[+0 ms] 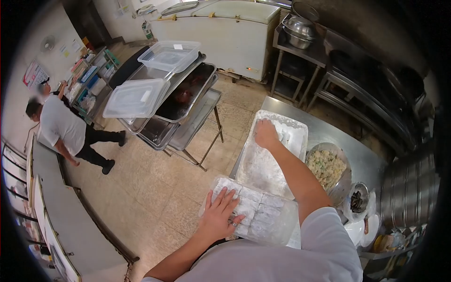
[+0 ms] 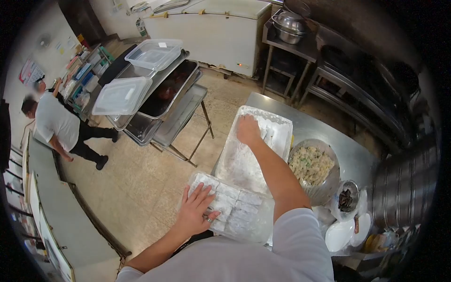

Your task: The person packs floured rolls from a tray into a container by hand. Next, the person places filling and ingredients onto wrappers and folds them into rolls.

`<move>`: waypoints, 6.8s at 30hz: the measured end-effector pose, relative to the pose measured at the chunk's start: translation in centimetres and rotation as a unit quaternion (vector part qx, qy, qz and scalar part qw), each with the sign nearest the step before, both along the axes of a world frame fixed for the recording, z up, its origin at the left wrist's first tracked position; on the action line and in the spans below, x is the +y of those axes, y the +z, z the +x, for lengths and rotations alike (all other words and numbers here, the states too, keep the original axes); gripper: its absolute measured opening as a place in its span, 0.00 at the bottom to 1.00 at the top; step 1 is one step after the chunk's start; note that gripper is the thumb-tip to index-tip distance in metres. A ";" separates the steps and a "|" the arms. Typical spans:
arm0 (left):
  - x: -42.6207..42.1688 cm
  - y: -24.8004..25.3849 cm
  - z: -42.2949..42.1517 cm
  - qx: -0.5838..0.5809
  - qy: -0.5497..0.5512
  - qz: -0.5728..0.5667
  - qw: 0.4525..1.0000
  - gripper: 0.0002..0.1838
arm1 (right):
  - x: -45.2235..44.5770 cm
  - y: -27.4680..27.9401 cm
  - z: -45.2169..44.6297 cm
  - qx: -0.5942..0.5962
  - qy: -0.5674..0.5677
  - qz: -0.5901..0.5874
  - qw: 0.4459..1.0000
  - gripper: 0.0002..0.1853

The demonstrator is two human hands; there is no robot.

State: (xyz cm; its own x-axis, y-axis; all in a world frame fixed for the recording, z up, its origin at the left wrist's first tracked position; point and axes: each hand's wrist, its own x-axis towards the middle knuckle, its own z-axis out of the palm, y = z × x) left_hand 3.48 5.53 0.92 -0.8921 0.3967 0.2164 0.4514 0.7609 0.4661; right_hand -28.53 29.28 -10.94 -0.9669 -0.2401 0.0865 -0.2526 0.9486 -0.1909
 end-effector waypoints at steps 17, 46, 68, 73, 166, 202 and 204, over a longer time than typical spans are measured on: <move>-0.2 0.4 -0.3 -0.005 -0.037 0.023 0.999 0.27 | 4.7 -0.9 2.5 -0.098 -0.132 0.042 0.985 0.17; -1.3 -0.4 0.1 0.011 -0.083 0.023 0.996 0.27 | 8.9 0.5 9.7 -0.129 -0.025 -0.066 0.989 0.28; -1.3 -0.5 0.3 0.025 -0.076 0.022 0.997 0.26 | 6.9 2.0 10.9 -0.355 -0.036 -0.188 0.915 0.24; -1.2 -0.6 0.4 0.011 -0.075 0.014 0.997 0.27 | 7.9 3.6 11.0 -0.299 -0.095 -0.272 0.910 0.22; -2.9 -1.2 -0.5 0.027 -0.258 0.121 0.958 0.22 | -5.4 14.4 41.6 -0.056 -0.247 -0.071 0.965 0.23; 4.0 0.5 -2.0 0.008 -0.294 0.006 0.956 0.30 | 1.7 16.1 38.6 -0.069 -0.157 -0.197 0.965 0.30; 4.5 0.4 -2.4 0.003 -0.281 -0.002 0.960 0.29 | 4.6 16.5 36.7 -0.019 -0.159 -0.258 0.953 0.31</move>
State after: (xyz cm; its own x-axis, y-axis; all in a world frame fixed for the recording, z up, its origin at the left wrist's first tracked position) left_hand 1.10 10.07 1.33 -0.5362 0.8154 0.2182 0.7935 0.3989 0.4595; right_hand 8.15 33.88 5.51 -0.9882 0.1317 0.0778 0.0488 0.7534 -0.6558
